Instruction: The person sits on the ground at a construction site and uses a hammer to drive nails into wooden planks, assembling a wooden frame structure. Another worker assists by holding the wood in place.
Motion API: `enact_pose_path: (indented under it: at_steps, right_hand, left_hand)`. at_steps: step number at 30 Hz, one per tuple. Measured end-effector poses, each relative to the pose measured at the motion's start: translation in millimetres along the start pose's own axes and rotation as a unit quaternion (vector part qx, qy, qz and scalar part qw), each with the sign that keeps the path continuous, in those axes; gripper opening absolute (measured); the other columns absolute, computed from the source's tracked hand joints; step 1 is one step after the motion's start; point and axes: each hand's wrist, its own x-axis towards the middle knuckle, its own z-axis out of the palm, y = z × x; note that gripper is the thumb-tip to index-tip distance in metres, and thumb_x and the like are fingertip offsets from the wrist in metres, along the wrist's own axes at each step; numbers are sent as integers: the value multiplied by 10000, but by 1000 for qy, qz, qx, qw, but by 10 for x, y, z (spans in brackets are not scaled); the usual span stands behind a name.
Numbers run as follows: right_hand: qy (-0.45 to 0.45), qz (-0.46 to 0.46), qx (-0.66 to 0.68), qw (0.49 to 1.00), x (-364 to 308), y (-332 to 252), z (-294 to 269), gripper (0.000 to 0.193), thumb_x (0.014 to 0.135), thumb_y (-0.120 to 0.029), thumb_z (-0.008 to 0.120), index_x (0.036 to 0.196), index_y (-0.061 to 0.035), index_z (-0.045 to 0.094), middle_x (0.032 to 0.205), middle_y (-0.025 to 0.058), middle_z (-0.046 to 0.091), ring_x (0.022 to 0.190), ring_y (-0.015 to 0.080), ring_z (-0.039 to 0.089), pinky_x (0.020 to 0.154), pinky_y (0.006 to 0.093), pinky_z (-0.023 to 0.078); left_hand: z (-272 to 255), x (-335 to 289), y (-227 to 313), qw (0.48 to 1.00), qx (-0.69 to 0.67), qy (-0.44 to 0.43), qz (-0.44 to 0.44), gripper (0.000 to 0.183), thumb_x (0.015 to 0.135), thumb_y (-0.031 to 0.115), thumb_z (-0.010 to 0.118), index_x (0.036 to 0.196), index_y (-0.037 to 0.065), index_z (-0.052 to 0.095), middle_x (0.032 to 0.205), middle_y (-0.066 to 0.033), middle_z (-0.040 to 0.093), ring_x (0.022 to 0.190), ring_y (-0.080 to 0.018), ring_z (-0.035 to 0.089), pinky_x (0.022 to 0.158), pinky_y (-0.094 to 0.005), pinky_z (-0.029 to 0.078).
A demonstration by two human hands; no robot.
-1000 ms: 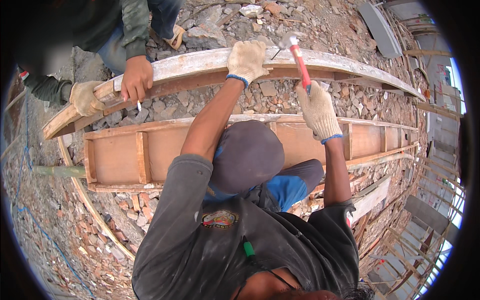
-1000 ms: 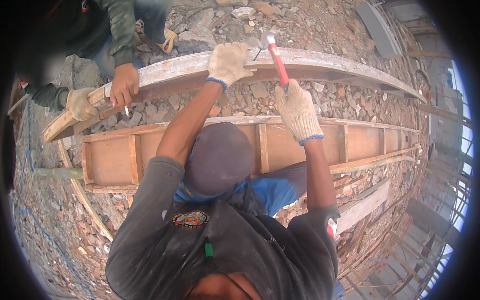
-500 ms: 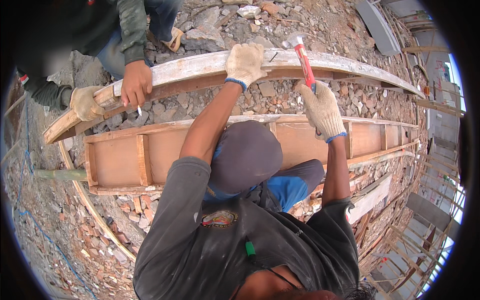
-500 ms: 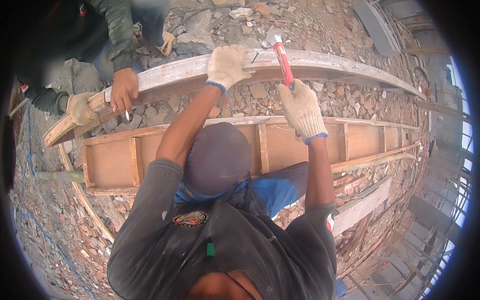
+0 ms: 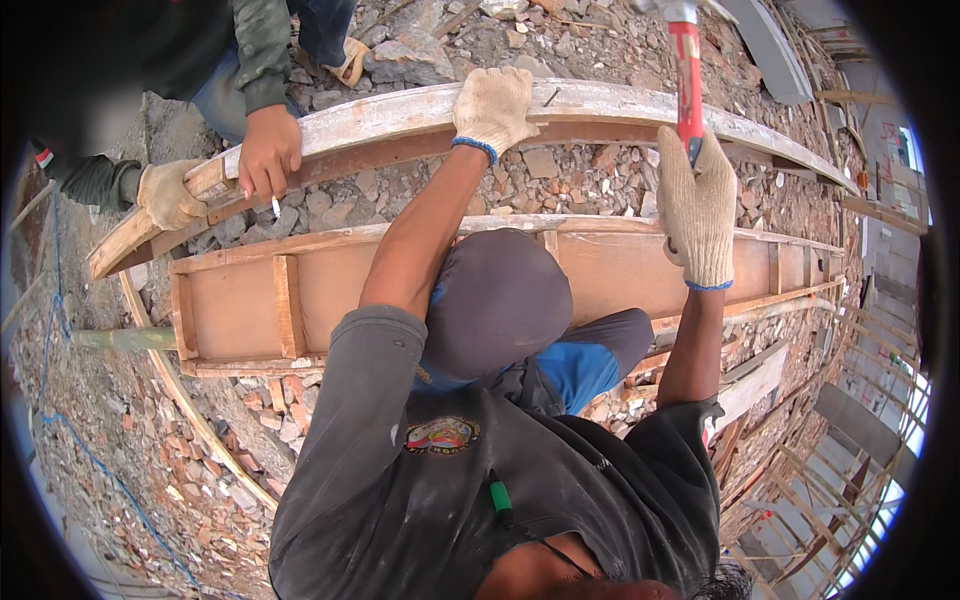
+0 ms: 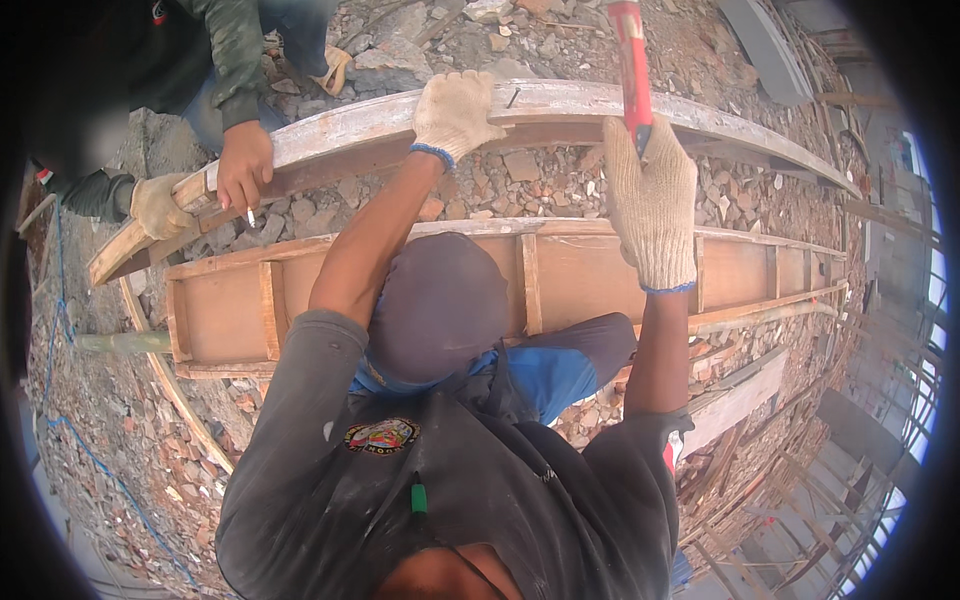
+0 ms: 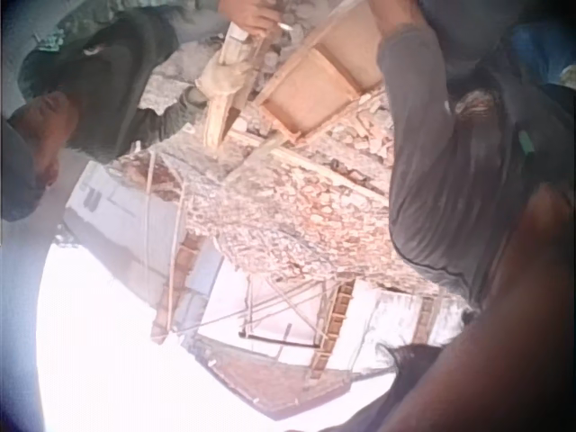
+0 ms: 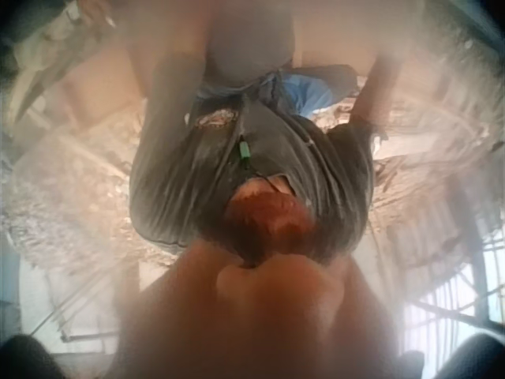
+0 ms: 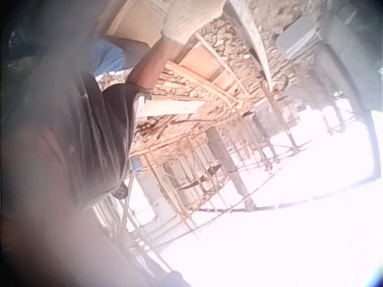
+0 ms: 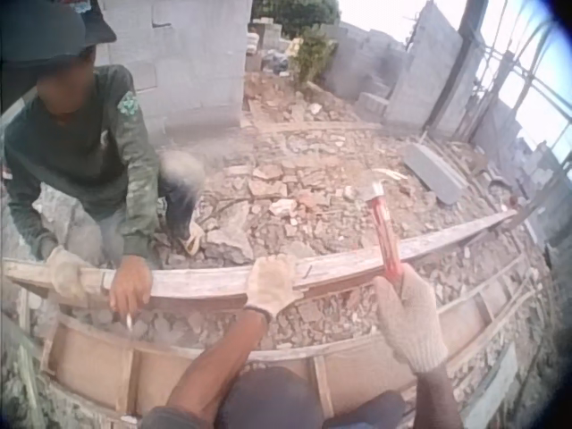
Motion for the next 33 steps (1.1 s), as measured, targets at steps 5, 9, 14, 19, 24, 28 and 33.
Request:
enact_pose_path:
  at_steps: [5,9,14,19,24,28,33]
  right_hand:
    - [128,-144,99,976,143,339,109,259,1017,-222,685,1098,20,643,786,119,663,725,252,684,690,372,536]
    - [-31,-172,-95,980,238,1315,554,320,1038,-316,666,1078,-1,636,740,73,615,688,168,627,637,336,485]
    - [124,-100,117,980,218,-187,-322,291,1077,-296,649,895,-87,561,610,-50,498,434,36,430,372,242,300]
    - [170,-186,-22,967,229,616,411,270,1053,-255,659,962,-5,608,728,79,628,641,180,626,600,357,501]
    - [-41,-94,-119,988,187,492,70,291,1022,-257,676,1015,26,612,731,127,582,675,193,566,647,374,481]
    - [119,-190,203,953,242,102,-73,243,1080,-249,631,939,-52,621,708,14,589,477,97,500,428,250,353]
    - [7,-132,-148,980,134,982,568,316,1038,-315,681,969,-14,618,653,71,578,547,129,582,510,333,458]
  left_hand:
    - [-66,107,69,1000,-3,3,6,722,716,615,879,1108,43,680,1005,-112,737,968,-263,741,848,-398,557]
    - [-39,124,92,1000,-2,15,19,720,715,620,878,1100,45,681,1010,-110,738,970,-261,739,851,-395,554]
    - [-58,54,-4,1000,1,4,4,719,706,618,875,1091,44,679,1024,-124,740,982,-275,731,842,-395,553]
    - [-48,119,64,1000,-9,-2,8,713,707,605,876,1098,45,673,1032,-115,742,980,-265,733,846,-395,548]
    - [-161,82,-13,1000,-4,-30,-1,717,754,615,852,1154,49,672,1076,-141,735,1045,-294,719,896,-413,562]
    - [-104,76,17,1000,-1,-16,0,714,733,616,861,1122,48,673,1042,-123,739,1001,-274,734,856,-403,563]
    - [-44,68,93,1000,-19,-12,19,717,715,614,873,1103,46,672,1034,-124,740,965,-272,742,841,-397,564]
